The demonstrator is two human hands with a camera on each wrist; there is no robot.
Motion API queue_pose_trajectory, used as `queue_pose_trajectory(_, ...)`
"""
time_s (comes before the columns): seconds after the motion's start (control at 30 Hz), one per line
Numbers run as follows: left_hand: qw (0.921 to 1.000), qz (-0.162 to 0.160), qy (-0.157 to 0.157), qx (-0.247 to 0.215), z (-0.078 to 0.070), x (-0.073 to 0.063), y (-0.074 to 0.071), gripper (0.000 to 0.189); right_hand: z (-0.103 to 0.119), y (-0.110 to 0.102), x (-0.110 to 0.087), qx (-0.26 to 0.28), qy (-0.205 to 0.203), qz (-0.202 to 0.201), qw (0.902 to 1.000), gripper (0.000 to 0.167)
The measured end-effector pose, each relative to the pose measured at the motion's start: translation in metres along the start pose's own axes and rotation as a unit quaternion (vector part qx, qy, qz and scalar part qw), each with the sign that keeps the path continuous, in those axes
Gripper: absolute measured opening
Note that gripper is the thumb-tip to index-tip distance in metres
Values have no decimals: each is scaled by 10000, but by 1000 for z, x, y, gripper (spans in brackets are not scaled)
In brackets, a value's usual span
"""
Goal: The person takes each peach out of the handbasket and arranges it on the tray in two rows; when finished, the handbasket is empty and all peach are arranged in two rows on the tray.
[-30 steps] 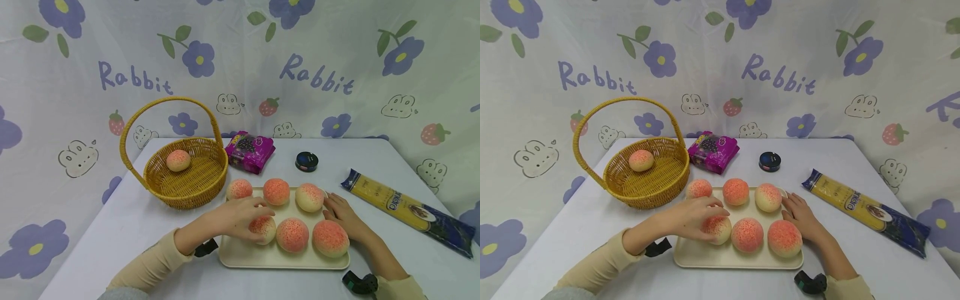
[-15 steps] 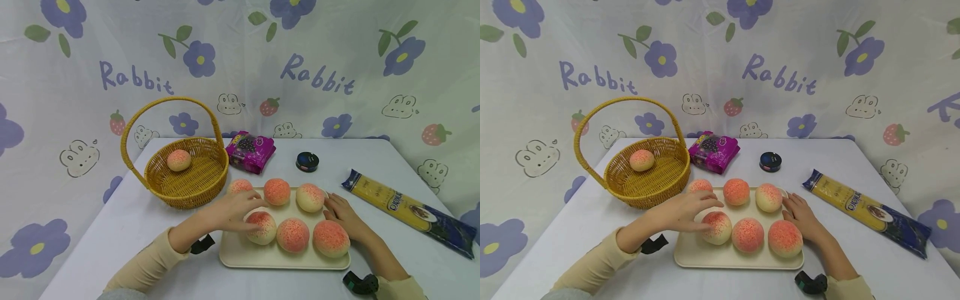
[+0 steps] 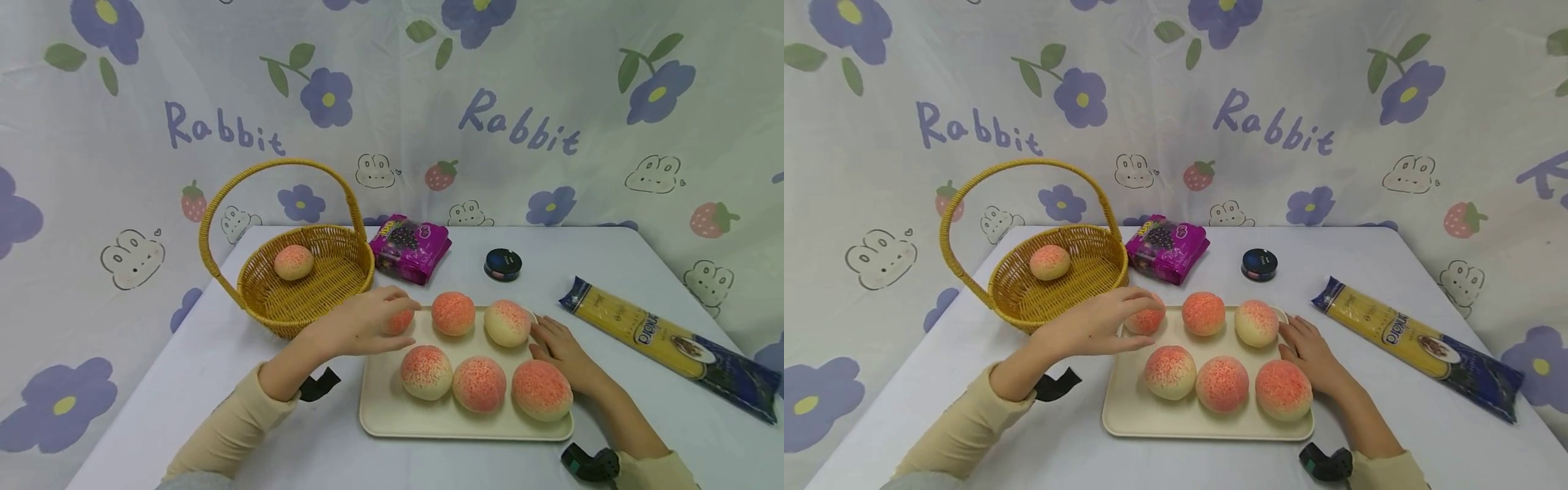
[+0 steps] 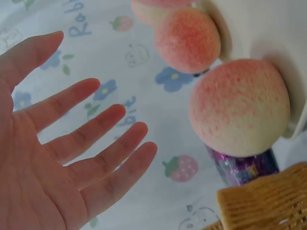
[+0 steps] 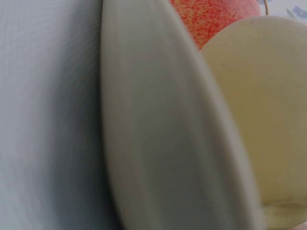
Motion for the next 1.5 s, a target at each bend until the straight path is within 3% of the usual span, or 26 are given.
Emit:
queue_pose_trajectory(0.17, 9995, -201, -194, -175, 18, -4, -10, 44, 0, 0, -1, 0, -12, -3, 10000, 45)
queue_pose_trajectory(0.4, 9981, -188, -385, -438, 32, -9, -16, 44, -1, 0, -1, -15, -5, -4, 10000, 45)
queue_pose_trajectory(0.8, 9953, -389, -747, -488, 57, -12, -32, 39, -1, -1, -1, -25, 71, 24, 10000, 46)
queue_pose_trajectory(1.07, 9889, -421, -1314, -555, 82, -18, -40, 39, -1, 0, -2, -19, 2, -1, 10000, 44)
queue_pose_trajectory(1.5, 9824, -674, -1672, -498, 119, -21, -58, 36, -3, 1, 0, 25, 86, 52, 9999, 45)
Point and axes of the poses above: each hand's wrist, its own x-axis towards the middle knuckle, its own y-axis out of the palm, z = x × y, the point moved 10 cm from there along x, towards the middle knuckle, and after that the axes turned 7 degrees about x, right-handed, at the moved point
